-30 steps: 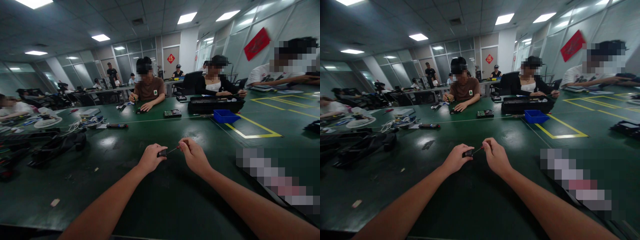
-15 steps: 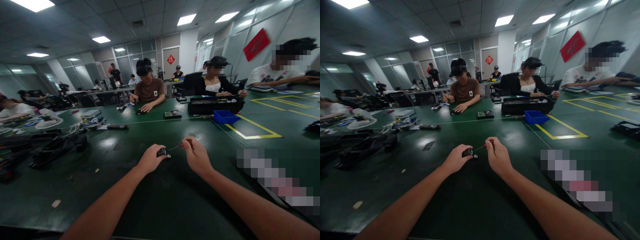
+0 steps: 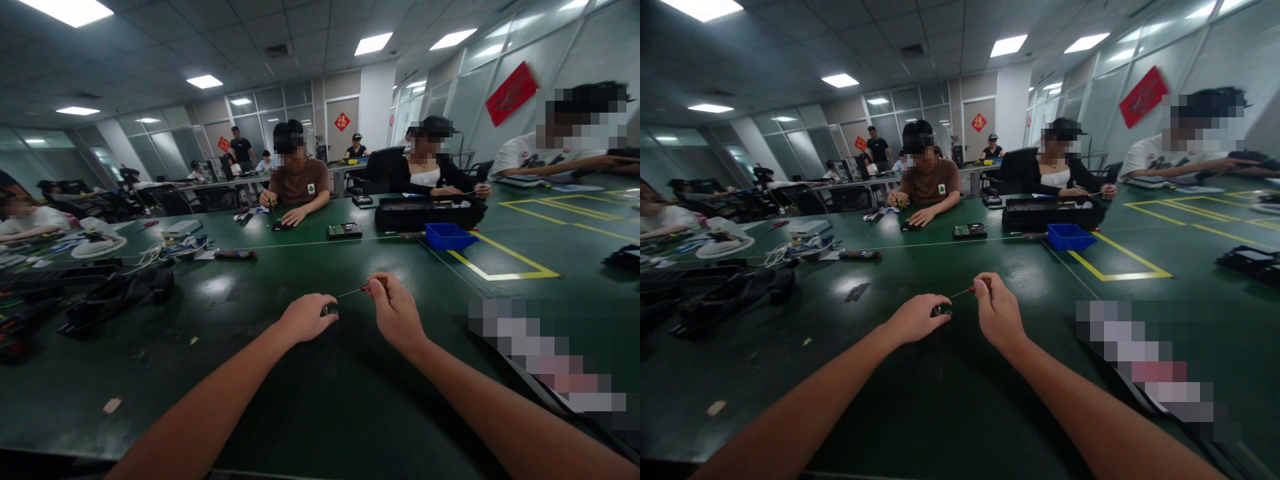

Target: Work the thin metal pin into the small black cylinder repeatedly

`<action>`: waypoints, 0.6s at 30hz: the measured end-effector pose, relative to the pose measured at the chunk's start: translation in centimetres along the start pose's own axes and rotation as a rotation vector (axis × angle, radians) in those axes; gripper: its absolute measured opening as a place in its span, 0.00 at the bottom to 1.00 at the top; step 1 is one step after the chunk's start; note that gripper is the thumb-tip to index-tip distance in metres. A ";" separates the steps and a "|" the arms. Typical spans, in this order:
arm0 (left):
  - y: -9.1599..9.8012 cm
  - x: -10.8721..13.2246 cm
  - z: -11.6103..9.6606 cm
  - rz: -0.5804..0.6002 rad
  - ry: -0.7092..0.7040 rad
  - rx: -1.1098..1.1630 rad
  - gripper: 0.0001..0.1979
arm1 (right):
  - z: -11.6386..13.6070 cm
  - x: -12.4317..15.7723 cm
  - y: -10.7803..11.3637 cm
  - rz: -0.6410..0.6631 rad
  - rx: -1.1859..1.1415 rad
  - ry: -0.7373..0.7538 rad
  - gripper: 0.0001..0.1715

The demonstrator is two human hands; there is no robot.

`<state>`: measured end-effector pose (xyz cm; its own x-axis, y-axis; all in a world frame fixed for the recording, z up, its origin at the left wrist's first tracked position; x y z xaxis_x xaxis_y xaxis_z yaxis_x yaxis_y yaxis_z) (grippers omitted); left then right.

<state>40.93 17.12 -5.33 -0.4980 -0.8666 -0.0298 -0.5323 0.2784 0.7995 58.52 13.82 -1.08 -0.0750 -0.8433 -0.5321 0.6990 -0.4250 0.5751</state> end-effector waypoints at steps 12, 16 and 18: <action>1.4 -1.0 2.9 -0.047 0.135 0.453 0.13 | -0.5 -0.1 -0.2 0.006 0.002 -0.019 0.16; 4.3 0.7 6.2 -0.209 0.309 0.994 0.13 | -0.6 -0.1 -0.1 0.024 -0.012 -0.026 0.17; 5.7 2.0 7.9 -0.301 0.366 1.253 0.11 | -0.6 -0.1 -0.2 0.030 -0.011 -0.027 0.16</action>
<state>31.46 20.25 -5.55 -0.1455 -0.9663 0.2122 -0.9505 0.0770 -0.3011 58.82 14.19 -1.51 -0.0730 -0.8641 -0.4981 0.7087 -0.3963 0.5837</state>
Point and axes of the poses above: each hand's wrist, its own x-axis away from the middle knuckle, its own y-axis out of the back of the hand, z = x × y, the point moved 8 cm from there along -x, towards the middle knuckle, and after that the axes turned 15 degrees about x, right-handed, at the moved point
